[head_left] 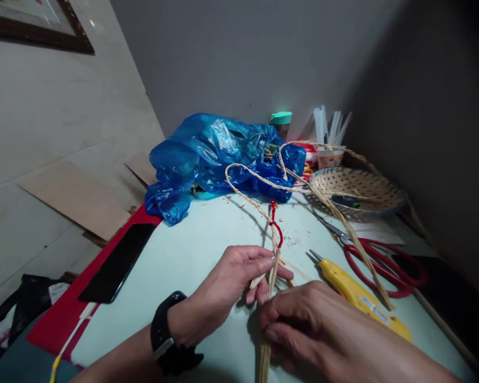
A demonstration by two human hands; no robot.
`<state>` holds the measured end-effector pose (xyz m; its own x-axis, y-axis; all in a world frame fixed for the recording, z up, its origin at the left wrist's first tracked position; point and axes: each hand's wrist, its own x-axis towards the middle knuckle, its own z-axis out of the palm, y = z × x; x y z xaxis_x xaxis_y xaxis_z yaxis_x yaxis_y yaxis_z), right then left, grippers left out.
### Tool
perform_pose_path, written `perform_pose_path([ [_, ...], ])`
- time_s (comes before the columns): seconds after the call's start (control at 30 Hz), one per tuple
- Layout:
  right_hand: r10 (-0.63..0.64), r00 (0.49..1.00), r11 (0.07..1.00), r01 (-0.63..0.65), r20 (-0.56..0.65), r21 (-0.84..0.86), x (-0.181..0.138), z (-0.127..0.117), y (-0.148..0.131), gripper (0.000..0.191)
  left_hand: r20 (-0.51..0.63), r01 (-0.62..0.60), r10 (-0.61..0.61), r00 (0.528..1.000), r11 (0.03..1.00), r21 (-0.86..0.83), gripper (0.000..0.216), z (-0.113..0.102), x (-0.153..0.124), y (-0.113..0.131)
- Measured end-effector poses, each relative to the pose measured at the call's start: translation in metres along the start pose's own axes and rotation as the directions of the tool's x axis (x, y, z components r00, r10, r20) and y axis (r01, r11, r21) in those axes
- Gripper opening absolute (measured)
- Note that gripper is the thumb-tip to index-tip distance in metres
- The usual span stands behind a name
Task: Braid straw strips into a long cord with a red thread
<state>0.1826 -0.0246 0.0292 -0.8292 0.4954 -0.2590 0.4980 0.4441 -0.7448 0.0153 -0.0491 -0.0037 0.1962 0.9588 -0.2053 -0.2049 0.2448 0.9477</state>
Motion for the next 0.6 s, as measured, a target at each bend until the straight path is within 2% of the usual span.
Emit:
perform_pose_path([
  [0.2, -0.010, 0.999, 1.000, 0.009, 0.048, 0.027, 0.000, 0.004, 0.000, 0.024, 0.017, 0.021, -0.021, 1.000, 0.999, 0.025, 0.019, -0.001, 0.001, 0.001],
  [0.37, -0.051, 0.999, 0.997, 0.051, -0.002, 0.060, -0.002, -0.008, -0.003, 0.023, 0.000, 0.041, -0.041, 0.999, 0.999, 0.001, 0.016, -0.005, 0.002, -0.002],
  [0.4, -0.042, 0.998, 0.996, 0.045, -0.042, 0.073, -0.003, -0.013, -0.001, 0.025, -0.007, 0.051, -0.051, 0.999, 0.999, -0.010, 0.015, -0.005, 0.002, -0.002],
  [0.47, -0.008, 0.974, 0.999, 0.017, -0.225, 0.035, -0.003, -0.023, 0.006, 0.030, -0.014, 0.061, -0.061, 0.998, 0.998, -0.018, 0.014, -0.006, 0.002, -0.002],
  [0.53, -0.001, 0.892, 0.995, -0.045, -0.453, -0.091, -0.001, -0.029, 0.014, 0.031, -0.006, 0.055, -0.055, 0.998, 0.998, -0.009, 0.014, -0.006, 0.002, -0.001],
  [0.57, 0.006, 0.874, 0.988, -0.079, -0.486, -0.129, 0.001, -0.030, 0.019, 0.032, 0.001, 0.048, -0.048, 0.999, 0.999, -0.002, 0.014, -0.005, 0.002, 0.000],
  [0.6, 0.021, 0.885, 0.985, -0.099, -0.465, -0.143, 0.004, -0.029, 0.022, 0.033, 0.003, 0.041, -0.041, 0.999, 0.999, 0.004, 0.015, -0.005, 0.002, 0.000],
])
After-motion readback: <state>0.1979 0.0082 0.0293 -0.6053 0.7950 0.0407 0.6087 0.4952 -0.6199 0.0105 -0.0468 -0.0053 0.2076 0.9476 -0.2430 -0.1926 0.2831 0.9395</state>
